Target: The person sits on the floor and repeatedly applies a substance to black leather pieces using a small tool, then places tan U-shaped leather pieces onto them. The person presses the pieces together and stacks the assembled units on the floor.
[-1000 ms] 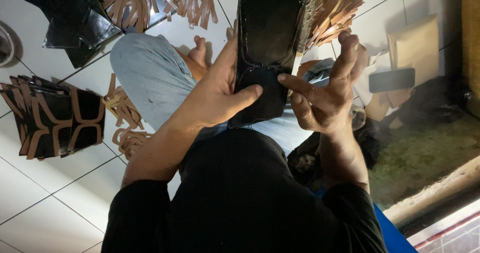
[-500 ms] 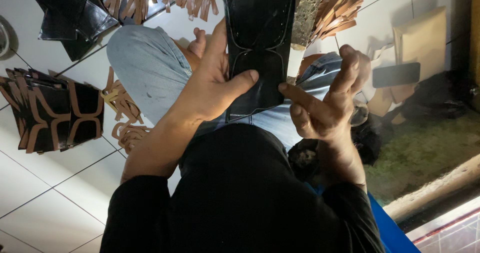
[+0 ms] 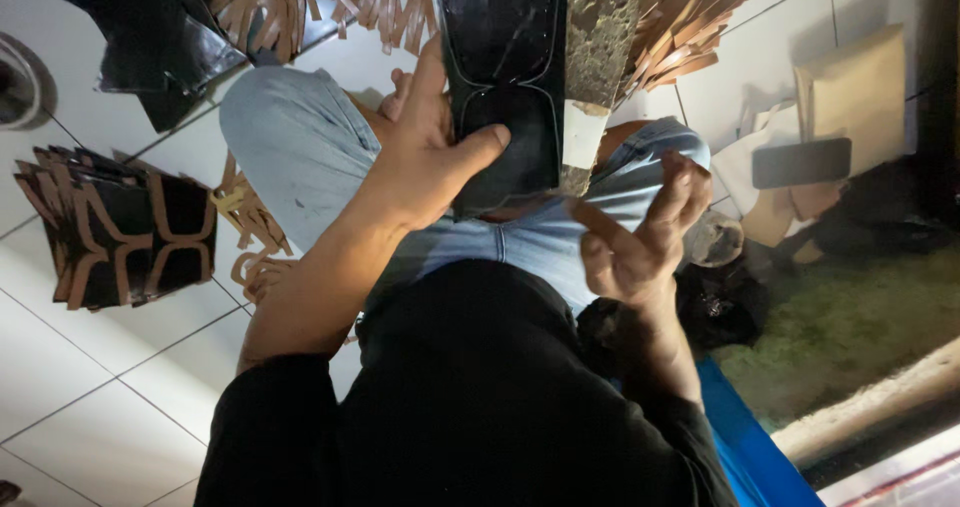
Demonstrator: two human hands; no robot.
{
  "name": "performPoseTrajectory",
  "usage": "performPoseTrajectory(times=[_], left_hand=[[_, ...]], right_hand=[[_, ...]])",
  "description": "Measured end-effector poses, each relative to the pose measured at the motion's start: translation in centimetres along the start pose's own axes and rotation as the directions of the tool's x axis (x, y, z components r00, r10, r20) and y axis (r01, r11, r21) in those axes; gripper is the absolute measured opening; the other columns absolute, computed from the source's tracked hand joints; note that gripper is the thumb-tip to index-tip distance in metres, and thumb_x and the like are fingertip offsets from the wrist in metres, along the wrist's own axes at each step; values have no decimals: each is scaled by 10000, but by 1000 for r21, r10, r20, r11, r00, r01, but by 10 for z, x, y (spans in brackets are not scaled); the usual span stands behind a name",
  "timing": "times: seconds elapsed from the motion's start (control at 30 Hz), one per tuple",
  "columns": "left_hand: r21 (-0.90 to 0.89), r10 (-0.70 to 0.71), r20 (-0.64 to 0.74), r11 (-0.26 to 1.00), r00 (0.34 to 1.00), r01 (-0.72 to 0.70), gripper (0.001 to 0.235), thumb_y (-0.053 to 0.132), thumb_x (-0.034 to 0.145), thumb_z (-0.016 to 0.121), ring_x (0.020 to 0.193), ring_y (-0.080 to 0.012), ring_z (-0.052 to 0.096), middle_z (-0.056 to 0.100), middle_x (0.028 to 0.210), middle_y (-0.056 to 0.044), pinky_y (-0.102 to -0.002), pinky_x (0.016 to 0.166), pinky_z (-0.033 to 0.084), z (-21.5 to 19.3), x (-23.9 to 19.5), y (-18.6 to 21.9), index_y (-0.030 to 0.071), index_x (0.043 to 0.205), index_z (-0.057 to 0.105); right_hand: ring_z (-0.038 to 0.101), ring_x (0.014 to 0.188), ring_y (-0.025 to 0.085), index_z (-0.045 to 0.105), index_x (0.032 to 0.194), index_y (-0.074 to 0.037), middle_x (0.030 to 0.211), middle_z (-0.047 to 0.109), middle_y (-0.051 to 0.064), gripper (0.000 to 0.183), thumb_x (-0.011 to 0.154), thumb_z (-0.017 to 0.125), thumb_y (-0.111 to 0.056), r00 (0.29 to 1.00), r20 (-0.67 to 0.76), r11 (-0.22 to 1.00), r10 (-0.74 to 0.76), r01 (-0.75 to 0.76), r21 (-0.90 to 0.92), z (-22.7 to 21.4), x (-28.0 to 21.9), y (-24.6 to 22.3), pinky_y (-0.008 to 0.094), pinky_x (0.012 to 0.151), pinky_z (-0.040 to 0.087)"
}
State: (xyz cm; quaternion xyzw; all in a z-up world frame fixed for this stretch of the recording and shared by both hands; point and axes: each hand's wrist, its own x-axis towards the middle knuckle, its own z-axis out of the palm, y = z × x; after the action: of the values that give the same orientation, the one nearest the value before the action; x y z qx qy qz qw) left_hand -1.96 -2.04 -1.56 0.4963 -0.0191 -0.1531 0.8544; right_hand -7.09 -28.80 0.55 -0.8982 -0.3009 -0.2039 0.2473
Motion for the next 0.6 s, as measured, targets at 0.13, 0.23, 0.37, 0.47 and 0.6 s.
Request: performPoseTrajectory(times=[0.13, 0.23, 0.37, 0.47, 0.6], left_hand=[[105, 45, 86, 993, 995, -54, 900, -135, 993, 647, 1547, -227, 360, 370, 1653, -150, -353, 1296, 311, 3, 16, -24, 68, 1698, 126], [204, 49, 93, 977, 994, -67, 935, -100, 997, 700, 1602, -238, 246, 249, 1709, -144, -383, 1329, 238, 5, 32, -45, 61, 1683, 86], [744, 439, -50, 616, 897, -260, 891, 45, 995, 809, 1489, -235, 369, 295, 1618, -161, -382, 1221, 406, -9, 27, -56, 60, 1631, 186], [731, 362, -234, 678, 903, -82, 567, 47, 1004, 766, 1160, -145, 578, 551, 1404, -108, -285, 914, 515, -37, -6, -46, 80, 1501, 496], [600, 457, -458, 792, 763, -114, 217, 11, 1070, 657, 950, -87, 635, 680, 1079, -33, -235, 865, 526, -105, -38, -8, 39, 1284, 635]], right_hand=[[368, 1485, 328, 890, 1040, -112, 1768, 186, 60, 457, 1075, 541, -403, 953, -75, 956, 292, -288, 64, 6, -18, 10, 474, 1224, 382], [411, 1473, 291, 847, 1094, -40, 1765, 206, 79, 471, 1115, 528, -386, 911, -50, 911, 410, -407, 58, 5, -28, 7, 479, 1186, 448], [403, 1407, 404, 526, 1344, 165, 1615, 227, 218, 586, 1090, 547, -362, 831, -15, 796, 557, -528, 296, 10, -31, 8, 418, 934, 636], [457, 1393, 324, 511, 1377, 78, 1623, 304, 202, 496, 1137, 490, -356, 817, 28, 762, 577, -550, 341, 14, -30, 12, 400, 985, 627], [476, 1467, 320, 710, 1299, -29, 1648, 414, 199, 440, 1213, 412, -341, 905, 35, 885, 424, -422, 199, 20, -19, 22, 470, 1181, 510]])
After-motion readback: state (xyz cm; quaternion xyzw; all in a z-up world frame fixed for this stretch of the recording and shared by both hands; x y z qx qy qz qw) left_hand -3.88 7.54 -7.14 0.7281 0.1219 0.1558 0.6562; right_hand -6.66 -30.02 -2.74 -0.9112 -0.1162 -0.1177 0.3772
